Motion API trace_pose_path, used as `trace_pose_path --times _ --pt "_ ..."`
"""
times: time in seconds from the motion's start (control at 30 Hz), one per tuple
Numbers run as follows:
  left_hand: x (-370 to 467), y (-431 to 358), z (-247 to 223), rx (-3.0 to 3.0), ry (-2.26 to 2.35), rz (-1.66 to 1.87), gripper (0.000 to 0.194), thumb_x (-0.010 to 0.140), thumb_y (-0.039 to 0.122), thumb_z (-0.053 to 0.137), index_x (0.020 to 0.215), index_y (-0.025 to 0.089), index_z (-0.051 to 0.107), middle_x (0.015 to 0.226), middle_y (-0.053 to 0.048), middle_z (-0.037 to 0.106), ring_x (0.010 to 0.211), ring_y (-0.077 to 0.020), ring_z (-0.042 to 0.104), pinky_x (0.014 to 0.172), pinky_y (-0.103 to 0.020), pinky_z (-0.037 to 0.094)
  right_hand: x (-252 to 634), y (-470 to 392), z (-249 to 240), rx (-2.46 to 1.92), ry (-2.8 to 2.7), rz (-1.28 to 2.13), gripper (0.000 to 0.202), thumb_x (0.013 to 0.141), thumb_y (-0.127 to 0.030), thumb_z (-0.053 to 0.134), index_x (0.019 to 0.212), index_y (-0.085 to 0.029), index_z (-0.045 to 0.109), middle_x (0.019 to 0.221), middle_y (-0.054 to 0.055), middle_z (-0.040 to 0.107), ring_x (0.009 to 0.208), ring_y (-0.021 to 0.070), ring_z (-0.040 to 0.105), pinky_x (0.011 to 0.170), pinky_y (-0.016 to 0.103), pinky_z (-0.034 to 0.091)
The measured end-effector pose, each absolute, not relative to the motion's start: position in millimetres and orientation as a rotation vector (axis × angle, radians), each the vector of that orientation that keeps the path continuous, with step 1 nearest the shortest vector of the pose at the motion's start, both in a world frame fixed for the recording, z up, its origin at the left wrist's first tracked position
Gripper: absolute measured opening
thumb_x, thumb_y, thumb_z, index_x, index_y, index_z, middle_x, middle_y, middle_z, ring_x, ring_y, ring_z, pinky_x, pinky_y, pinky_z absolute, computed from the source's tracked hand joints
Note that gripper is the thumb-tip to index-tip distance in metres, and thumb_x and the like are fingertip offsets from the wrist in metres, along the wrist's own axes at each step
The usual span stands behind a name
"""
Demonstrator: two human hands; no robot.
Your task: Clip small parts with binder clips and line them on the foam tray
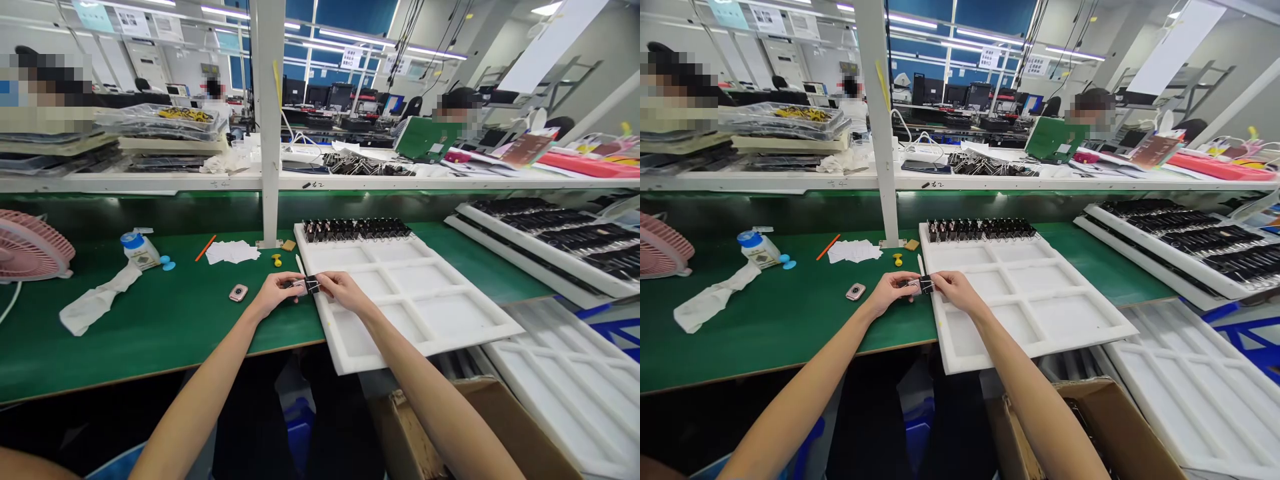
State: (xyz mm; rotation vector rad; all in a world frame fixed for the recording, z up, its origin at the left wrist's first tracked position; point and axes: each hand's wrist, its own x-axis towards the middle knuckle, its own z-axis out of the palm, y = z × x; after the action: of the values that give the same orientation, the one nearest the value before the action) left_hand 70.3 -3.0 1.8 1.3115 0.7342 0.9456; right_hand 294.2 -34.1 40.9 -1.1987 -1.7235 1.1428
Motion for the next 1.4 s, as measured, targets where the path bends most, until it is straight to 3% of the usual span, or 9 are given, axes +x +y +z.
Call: trace_pose_path --times 0.53,0.67,0.77,0.9,0.97,1.1,1.23,1.4 --pt "70.5 -7.1 8.5 1.338 0.747 0.905 0.050 0.069 0.041 0.090 0.108 0.012 0.081 0.087 -0.008 0.073 0.068 -0.0157 0.061 0.065 -0.030 0.056 294.0 -33.8 34.0 -1.221 -1.747 1.102 0.047 0.095 -0.059 0.053 0.081 -0.016 0.067 0.059 -0.004 0.044 0.053 0.0120 0.038 0.052 0.027 0.029" --pt "72.7 -6.4 8.0 1.392 0.793 0.927 0.051 0.075 0.045 0.085 0.116 0.015 0.077 0.098 -0.011 0.073 0.073 -0.0202 0.066 0.069 -0.035 0.057 294.8 -32.2 34.3 -1.225 -1.708 1.070 0.047 0.094 -0.058 0.057 0.069 -0.018 0.061 0.056 -0.004 0.045 0.053 0.0120 0.041 0.053 0.027 0.031" --pt "68.8 -4.1 13.0 1.532 0.977 1.130 0.046 0.085 0.049 0.073 0.122 0.022 0.073 0.113 -0.014 0.072 0.083 -0.0245 0.069 0.074 -0.037 0.056 314.7 -22.8 38.2 -1.327 -1.501 0.955 0.050 0.089 -0.060 0.062 0.060 -0.019 0.057 0.052 -0.002 0.050 0.053 0.0135 0.047 0.056 0.028 0.038" --pt "32.8 -7.4 21.1 1.800 1.466 1.371 0.043 0.088 0.053 0.065 0.118 0.022 0.072 0.112 -0.012 0.073 0.092 -0.0276 0.069 0.076 -0.038 0.053 391.4 -3.3 46.7 -1.490 -1.107 0.699 0.048 0.092 -0.060 0.051 0.078 -0.015 0.064 0.070 0.008 0.067 0.062 0.0174 0.059 0.061 0.031 0.051" --pt "2.1 -14.8 19.5 1.889 1.810 1.255 0.045 0.090 0.057 0.059 0.116 0.023 0.073 0.113 -0.011 0.073 0.099 -0.0310 0.068 0.084 -0.043 0.054 443.7 3.0 50.4 -1.576 -0.949 0.553 0.043 0.091 -0.053 0.054 0.090 -0.012 0.067 0.083 0.013 0.072 0.070 0.0198 0.065 0.066 0.032 0.055" --pt "-53.1 -33.8 1.3 1.867 2.328 0.778 0.065 0.090 0.066 0.051 0.127 0.018 0.070 0.129 -0.019 0.067 0.123 -0.0448 0.057 0.098 -0.058 0.050 536.6 8.6 49.0 -1.789 -0.750 0.253 0.043 0.083 -0.040 0.062 0.110 -0.008 0.071 0.092 0.015 0.075 0.090 0.0273 0.071 0.082 0.037 0.056" --pt "-69.2 -43.2 -13.1 1.897 2.402 0.633 0.068 0.090 0.070 0.047 0.128 0.019 0.072 0.133 -0.018 0.064 0.124 -0.0455 0.056 0.103 -0.058 0.049 583.6 18.4 34.9 -1.974 -0.751 0.057 0.039 0.082 -0.037 0.063 0.108 -0.012 0.077 0.097 0.015 0.077 0.103 0.0326 0.068 0.097 0.041 0.049" --pt "-54.3 -40.4 -1.5 1.883 2.377 0.541 0.073 0.087 0.076 0.047 0.129 0.022 0.073 0.135 -0.017 0.063 0.127 -0.0462 0.054 0.101 -0.060 0.050 594.4 33.7 15.1 -2.117 -0.881 0.013 0.034 0.087 -0.037 0.061 0.109 -0.017 0.079 0.107 0.014 0.076 0.103 0.0314 0.067 0.092 0.038 0.048"
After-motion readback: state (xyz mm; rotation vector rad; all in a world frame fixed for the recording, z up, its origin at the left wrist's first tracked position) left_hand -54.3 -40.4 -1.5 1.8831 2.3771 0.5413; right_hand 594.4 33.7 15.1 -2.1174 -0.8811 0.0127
